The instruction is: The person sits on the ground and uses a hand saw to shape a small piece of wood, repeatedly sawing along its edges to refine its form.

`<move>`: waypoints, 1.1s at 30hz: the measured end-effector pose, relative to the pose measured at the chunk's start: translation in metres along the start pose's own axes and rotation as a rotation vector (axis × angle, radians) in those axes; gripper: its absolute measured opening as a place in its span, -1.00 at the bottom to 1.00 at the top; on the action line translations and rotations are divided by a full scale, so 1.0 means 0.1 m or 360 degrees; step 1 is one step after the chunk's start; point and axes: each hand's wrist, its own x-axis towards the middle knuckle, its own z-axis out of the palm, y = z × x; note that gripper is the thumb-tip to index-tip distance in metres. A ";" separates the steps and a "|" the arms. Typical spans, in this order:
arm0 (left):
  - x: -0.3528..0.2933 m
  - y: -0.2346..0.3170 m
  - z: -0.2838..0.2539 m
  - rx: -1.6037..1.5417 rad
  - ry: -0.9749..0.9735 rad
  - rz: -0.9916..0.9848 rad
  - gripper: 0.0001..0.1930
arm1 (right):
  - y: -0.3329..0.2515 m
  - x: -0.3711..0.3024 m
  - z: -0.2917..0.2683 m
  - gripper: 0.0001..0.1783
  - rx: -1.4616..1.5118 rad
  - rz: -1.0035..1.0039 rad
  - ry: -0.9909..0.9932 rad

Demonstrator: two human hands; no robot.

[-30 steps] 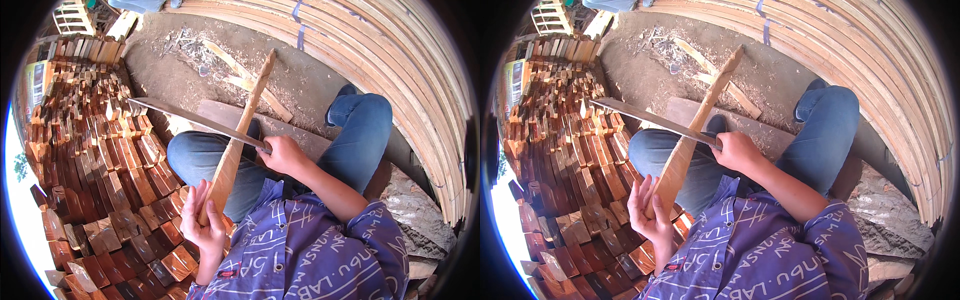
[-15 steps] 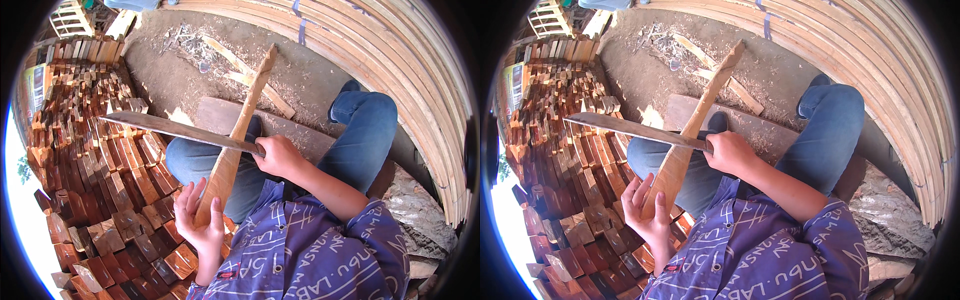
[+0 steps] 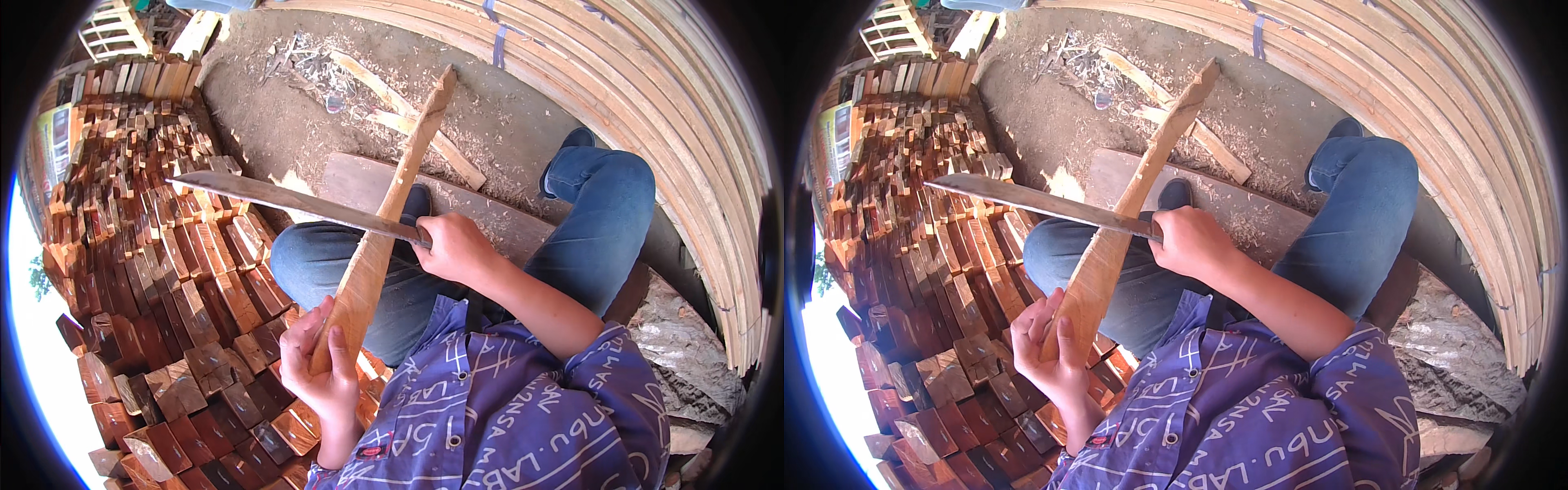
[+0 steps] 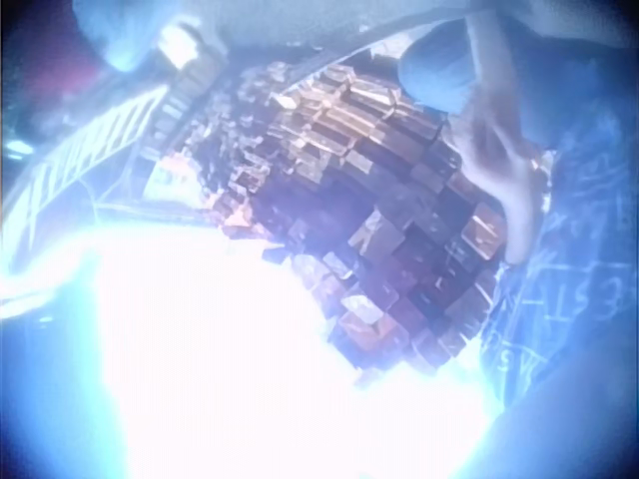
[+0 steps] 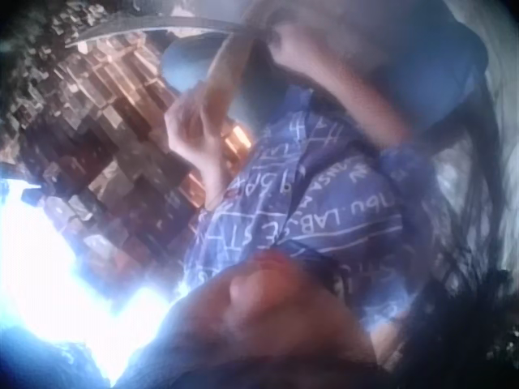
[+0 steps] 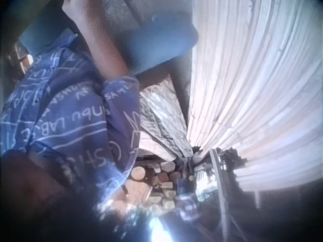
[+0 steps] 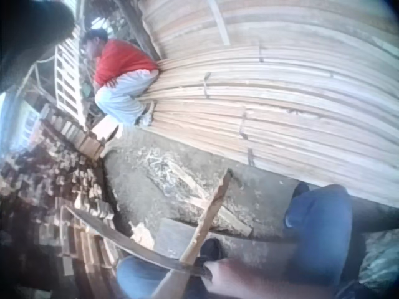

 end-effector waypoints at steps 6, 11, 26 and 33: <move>0.02 -0.10 -0.04 -0.0020 0.0003 -0.0033 -0.87 | 0.56 0.25 -0.06 -0.76 -0.0198 0.0287 0.0051; 0.14 -0.06 -0.05 -0.0093 0.0042 -0.0189 -0.88 | 0.17 0.15 -0.11 -0.75 -0.0170 0.0234 -0.0073; 0.19 -0.09 -0.08 -0.0092 0.0047 -0.0150 -0.88 | 0.35 0.27 -0.16 -0.77 -0.0226 0.0248 0.0063; 0.26 0.01 -0.10 -0.0036 0.0024 -0.0029 -0.92 | 0.23 0.20 -0.10 -0.80 -0.0404 -0.0032 0.0041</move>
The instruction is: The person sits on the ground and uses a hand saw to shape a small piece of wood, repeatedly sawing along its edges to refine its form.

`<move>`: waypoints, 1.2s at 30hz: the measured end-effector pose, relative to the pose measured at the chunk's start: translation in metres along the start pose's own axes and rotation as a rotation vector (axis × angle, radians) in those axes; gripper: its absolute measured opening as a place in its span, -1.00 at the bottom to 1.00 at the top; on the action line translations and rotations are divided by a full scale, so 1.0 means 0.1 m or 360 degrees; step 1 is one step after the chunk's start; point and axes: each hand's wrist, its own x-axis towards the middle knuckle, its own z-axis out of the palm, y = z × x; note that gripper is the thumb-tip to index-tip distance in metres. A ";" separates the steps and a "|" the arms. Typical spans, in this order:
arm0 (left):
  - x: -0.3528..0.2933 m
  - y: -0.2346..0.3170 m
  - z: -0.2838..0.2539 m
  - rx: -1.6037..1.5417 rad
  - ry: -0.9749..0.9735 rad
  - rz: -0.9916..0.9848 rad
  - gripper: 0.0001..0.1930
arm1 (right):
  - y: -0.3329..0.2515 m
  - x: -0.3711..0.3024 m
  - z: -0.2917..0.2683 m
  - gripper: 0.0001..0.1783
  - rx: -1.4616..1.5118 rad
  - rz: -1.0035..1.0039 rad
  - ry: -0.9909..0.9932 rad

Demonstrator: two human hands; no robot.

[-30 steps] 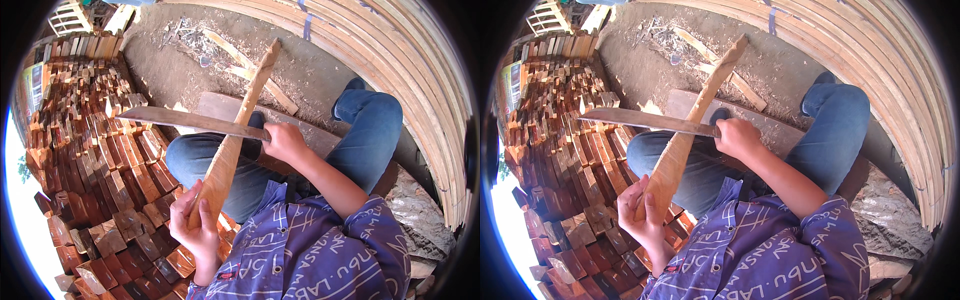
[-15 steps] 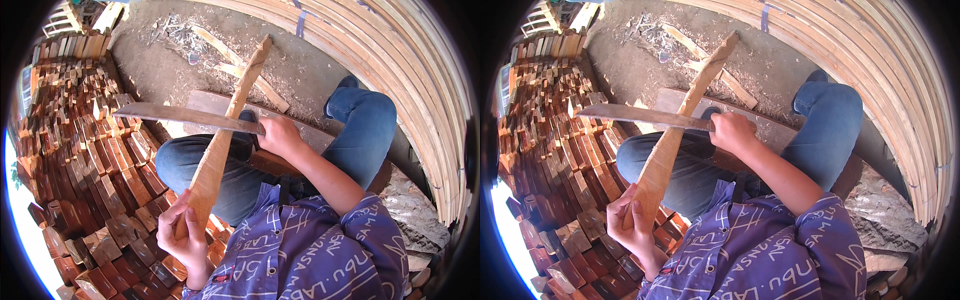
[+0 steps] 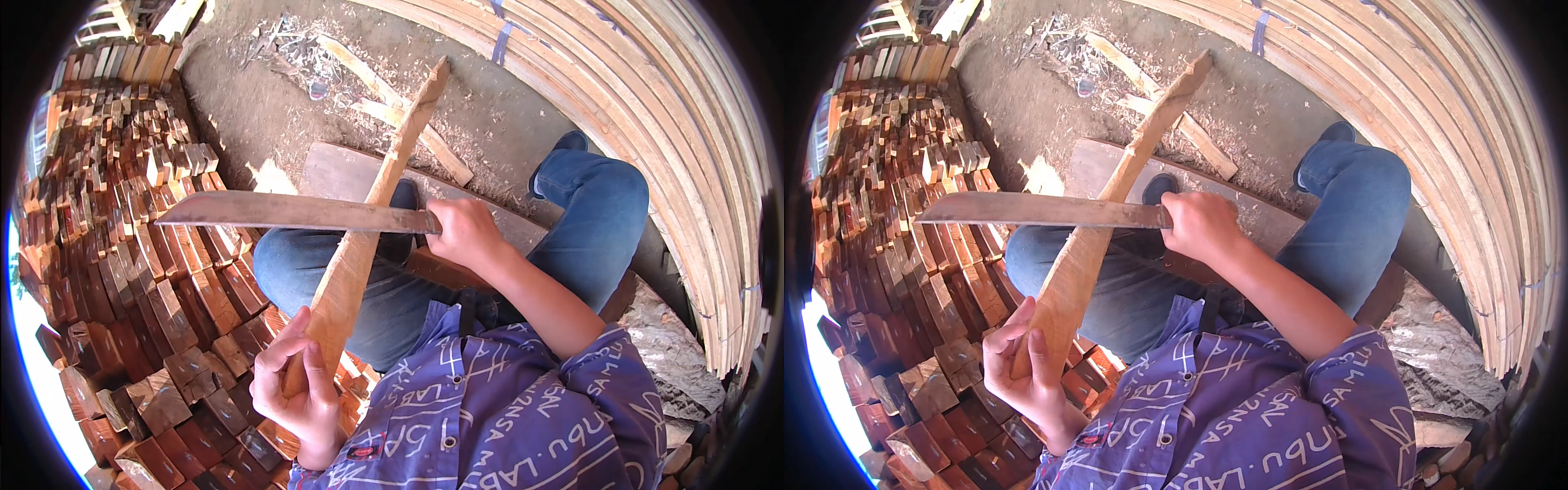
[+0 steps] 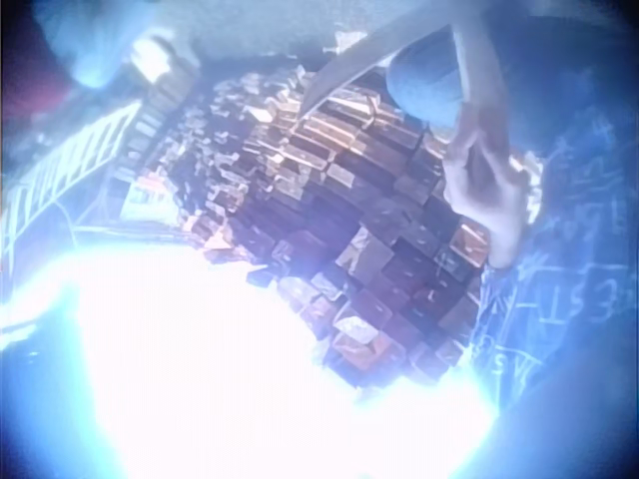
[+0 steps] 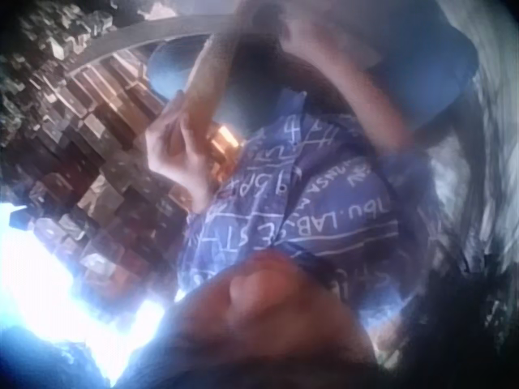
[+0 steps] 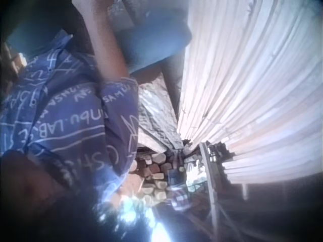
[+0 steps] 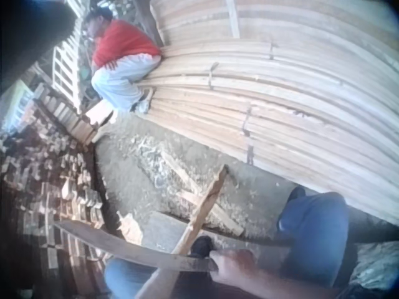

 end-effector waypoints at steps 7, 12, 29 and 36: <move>0.07 -0.10 0.01 -0.0016 0.0102 -0.0111 -0.90 | 0.37 0.27 0.06 -0.79 0.0008 0.0412 0.0040; -0.02 -0.13 -0.05 0.0057 -0.0003 -0.0071 -0.89 | -0.07 0.05 -0.11 -0.78 0.0148 0.0158 -0.0049; 0.02 -0.13 -0.04 0.0245 -0.0117 0.0168 -0.83 | 0.09 0.07 -0.16 -0.76 0.0313 0.0384 0.0003; 0.08 0.12 -0.02 0.0318 -0.0279 0.0519 -0.78 | -0.16 0.01 -0.19 -0.83 0.0170 0.0099 -0.0007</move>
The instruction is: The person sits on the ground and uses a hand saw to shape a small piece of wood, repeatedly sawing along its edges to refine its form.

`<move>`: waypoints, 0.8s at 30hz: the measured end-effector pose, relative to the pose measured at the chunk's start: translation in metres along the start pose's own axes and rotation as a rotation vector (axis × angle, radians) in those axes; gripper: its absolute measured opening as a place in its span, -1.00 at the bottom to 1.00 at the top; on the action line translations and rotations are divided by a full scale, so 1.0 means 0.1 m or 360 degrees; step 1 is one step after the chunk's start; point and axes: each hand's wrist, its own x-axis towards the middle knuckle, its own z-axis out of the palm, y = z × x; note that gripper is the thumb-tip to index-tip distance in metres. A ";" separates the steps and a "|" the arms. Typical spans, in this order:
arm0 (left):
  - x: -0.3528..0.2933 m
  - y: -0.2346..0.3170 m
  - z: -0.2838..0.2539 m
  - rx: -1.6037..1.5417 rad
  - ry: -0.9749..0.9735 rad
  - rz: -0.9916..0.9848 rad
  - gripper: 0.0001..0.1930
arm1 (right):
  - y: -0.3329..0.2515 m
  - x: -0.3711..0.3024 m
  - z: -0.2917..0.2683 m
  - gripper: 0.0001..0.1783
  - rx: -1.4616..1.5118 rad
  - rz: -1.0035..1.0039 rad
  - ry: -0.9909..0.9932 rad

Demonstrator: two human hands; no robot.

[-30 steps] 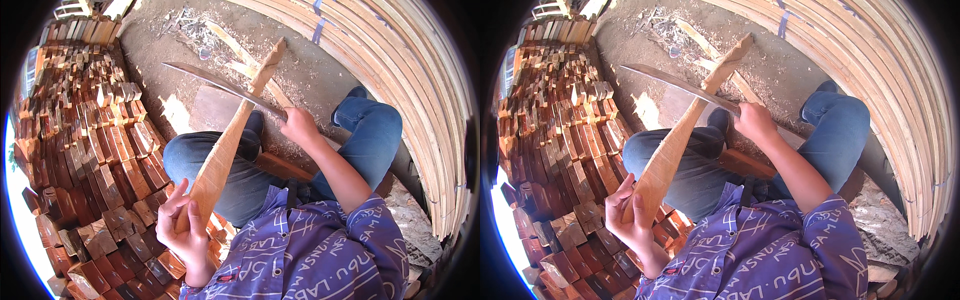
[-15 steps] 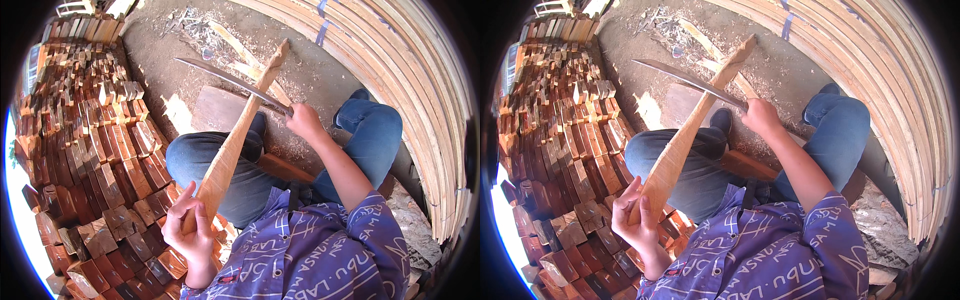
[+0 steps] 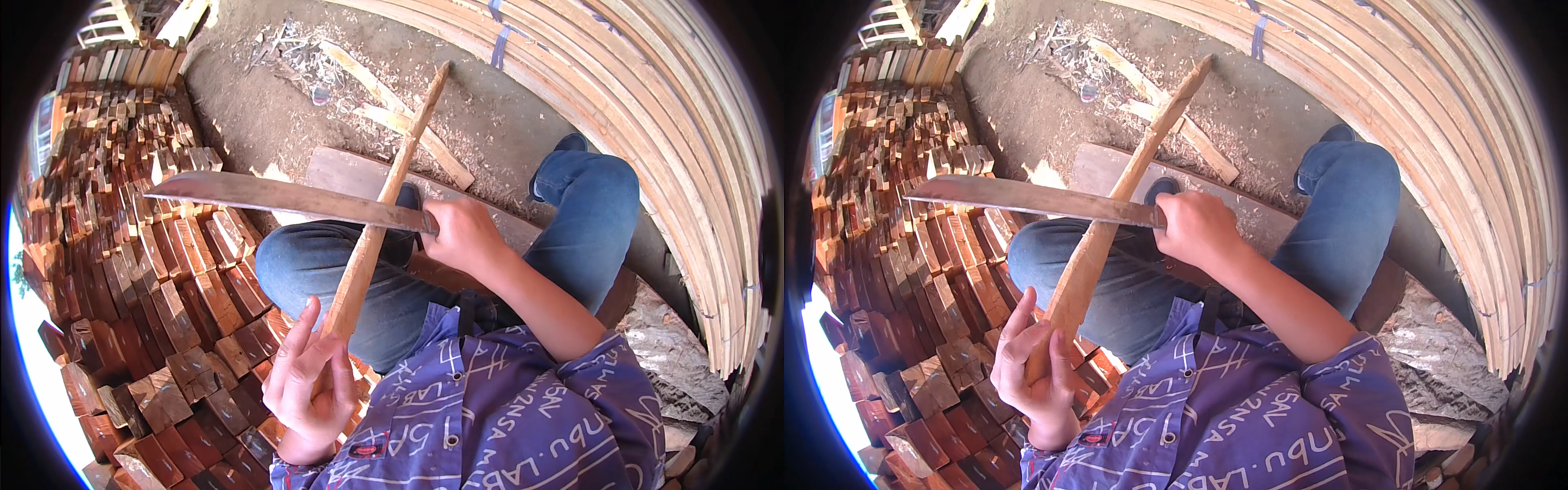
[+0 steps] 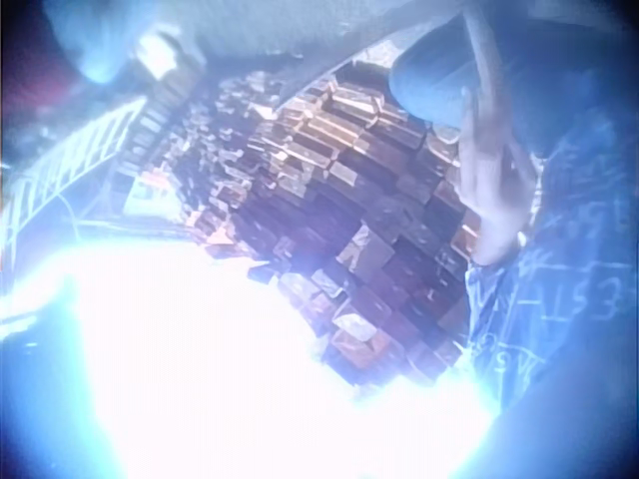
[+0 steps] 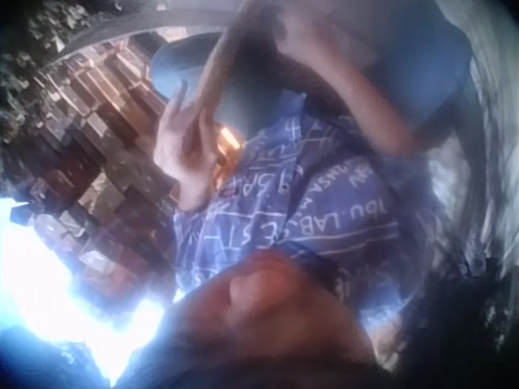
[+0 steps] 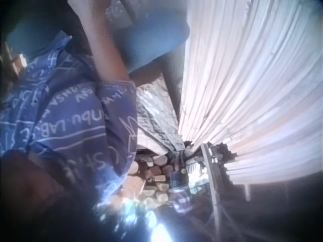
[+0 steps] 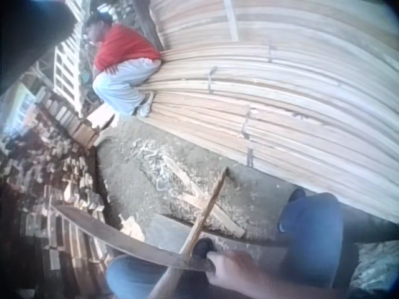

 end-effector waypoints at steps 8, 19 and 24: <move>0.04 0.03 0.00 0.0052 -0.0043 -0.0063 -0.84 | 0.66 0.21 -0.01 -0.77 0.0079 0.0411 0.0129; 0.07 -0.03 -0.06 0.0110 0.0021 -0.0157 -0.88 | 0.40 0.32 0.13 -0.77 0.0180 0.0286 -0.0014; 0.10 -0.17 -0.04 0.0039 0.0093 -0.0219 -0.84 | 0.28 0.29 0.06 -0.80 0.0080 0.0146 0.0084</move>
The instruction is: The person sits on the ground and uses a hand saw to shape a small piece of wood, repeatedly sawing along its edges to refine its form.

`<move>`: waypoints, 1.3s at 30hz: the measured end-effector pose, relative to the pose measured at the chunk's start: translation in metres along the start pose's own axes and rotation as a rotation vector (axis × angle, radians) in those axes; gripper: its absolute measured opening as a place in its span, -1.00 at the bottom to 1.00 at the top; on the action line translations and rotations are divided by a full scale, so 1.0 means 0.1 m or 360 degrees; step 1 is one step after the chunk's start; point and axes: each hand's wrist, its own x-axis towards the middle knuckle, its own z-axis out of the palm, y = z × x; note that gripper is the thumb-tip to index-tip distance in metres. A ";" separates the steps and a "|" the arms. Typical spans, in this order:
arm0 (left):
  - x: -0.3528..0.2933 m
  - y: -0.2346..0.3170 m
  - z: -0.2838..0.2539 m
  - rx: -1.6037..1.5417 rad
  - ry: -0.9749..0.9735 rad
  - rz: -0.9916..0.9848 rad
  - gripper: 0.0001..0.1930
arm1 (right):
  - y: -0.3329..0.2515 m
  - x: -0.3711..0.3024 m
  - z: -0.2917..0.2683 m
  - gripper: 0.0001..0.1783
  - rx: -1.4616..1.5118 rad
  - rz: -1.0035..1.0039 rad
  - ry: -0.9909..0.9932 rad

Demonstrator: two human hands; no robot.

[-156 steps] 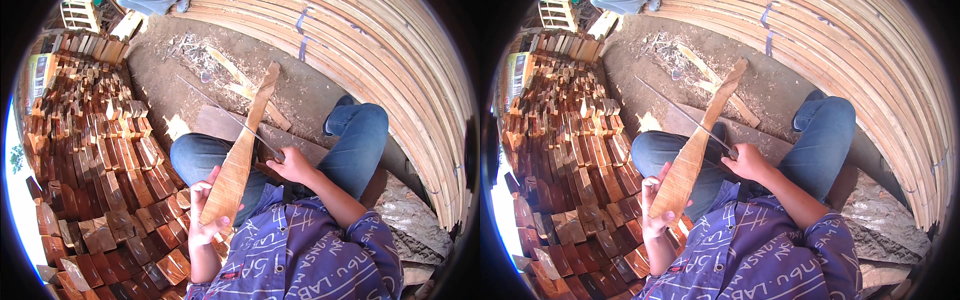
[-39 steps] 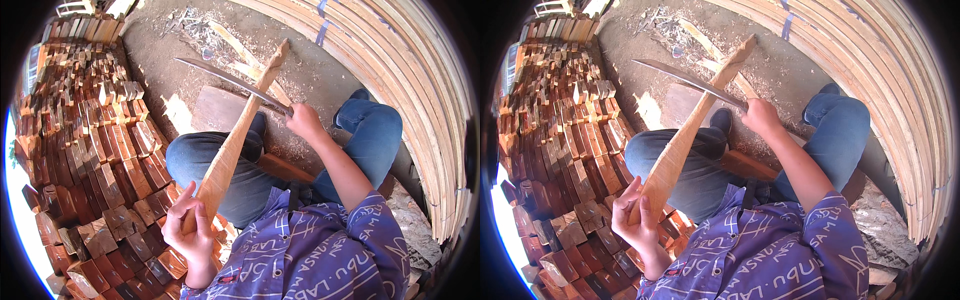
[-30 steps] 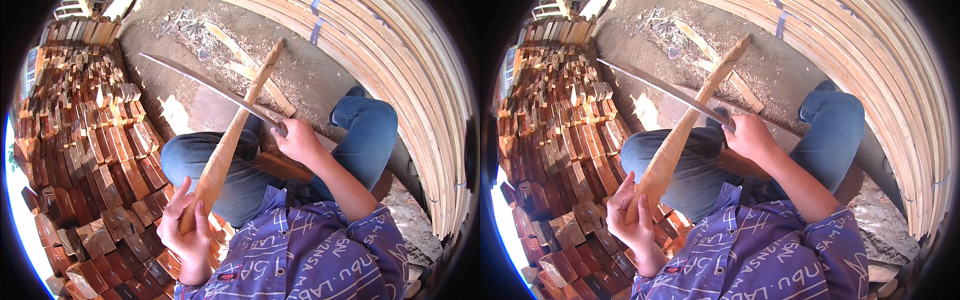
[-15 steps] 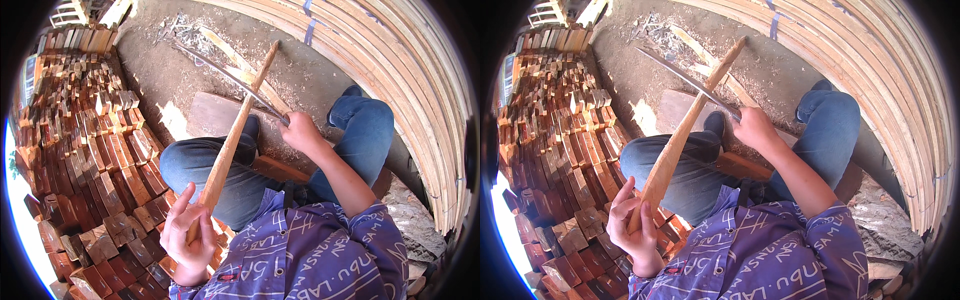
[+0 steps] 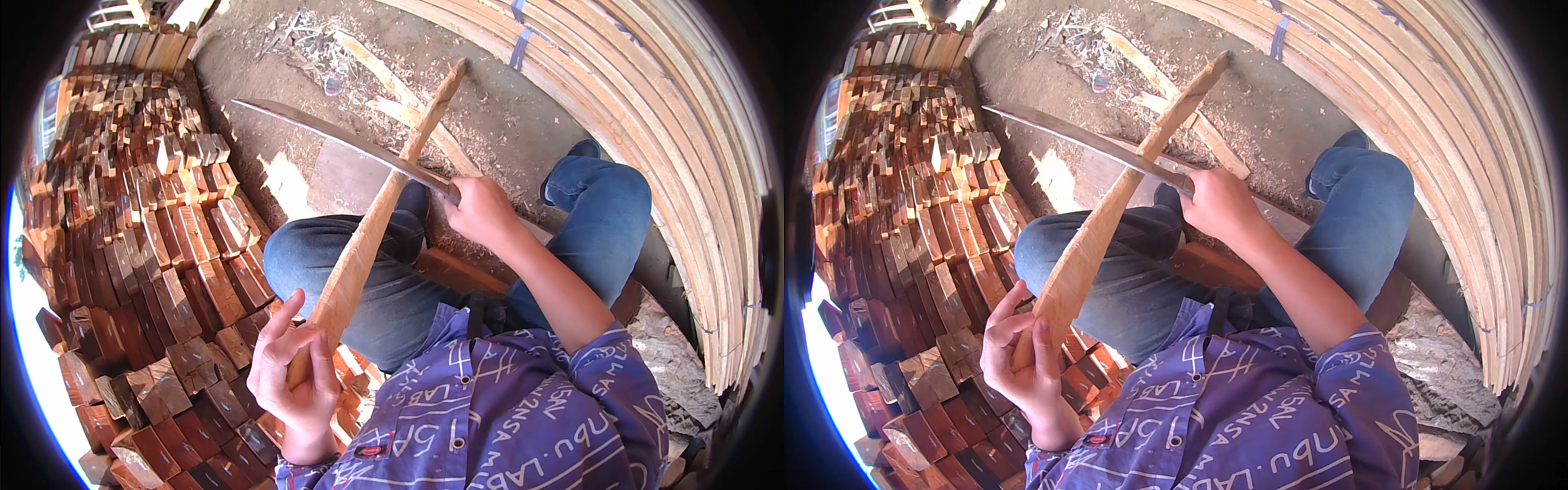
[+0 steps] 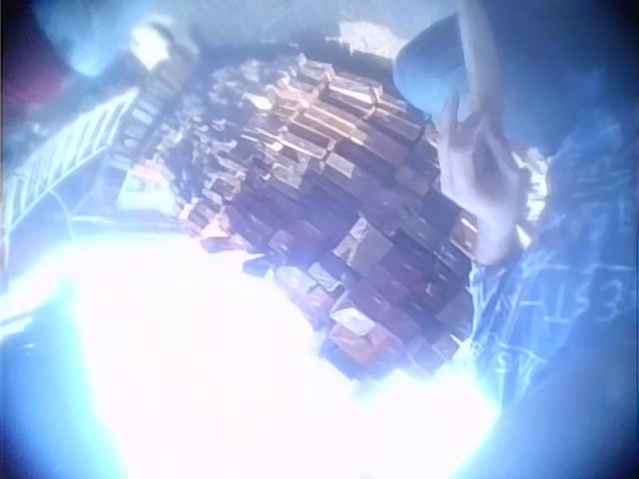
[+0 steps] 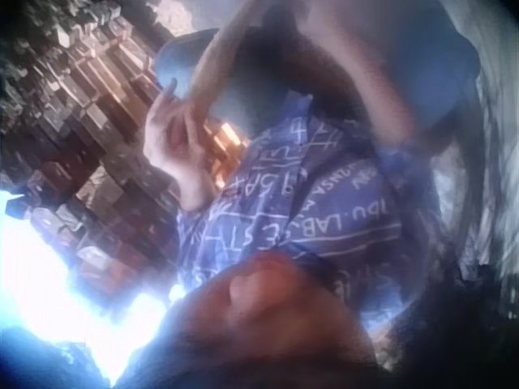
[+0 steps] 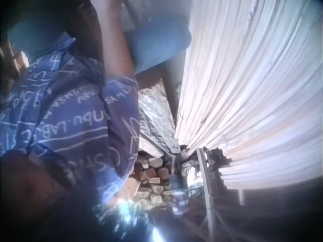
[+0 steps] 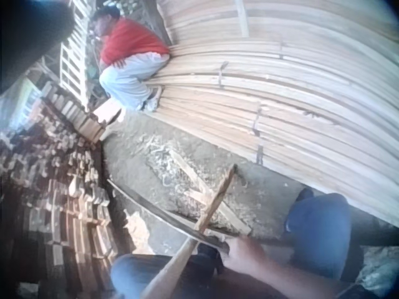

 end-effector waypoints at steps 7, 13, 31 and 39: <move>-0.02 0.02 -0.01 0.0062 -0.0086 0.0153 -0.81 | -0.26 -0.17 0.09 -0.86 -0.0028 -0.0267 -0.0039; -0.03 -0.10 -0.02 0.0061 -0.0069 0.0118 -0.79 | 0.12 0.10 0.10 -0.79 -0.0124 -0.0016 0.0102; 0.09 -0.07 -0.08 0.0019 -0.0272 0.0736 -0.64 | -0.05 -0.06 -0.06 -0.79 -0.0051 0.0311 -0.0045; 0.26 0.02 -0.17 0.0004 -0.0331 0.0736 -0.61 | 0.48 0.18 0.16 -0.85 -0.0135 0.0020 0.0377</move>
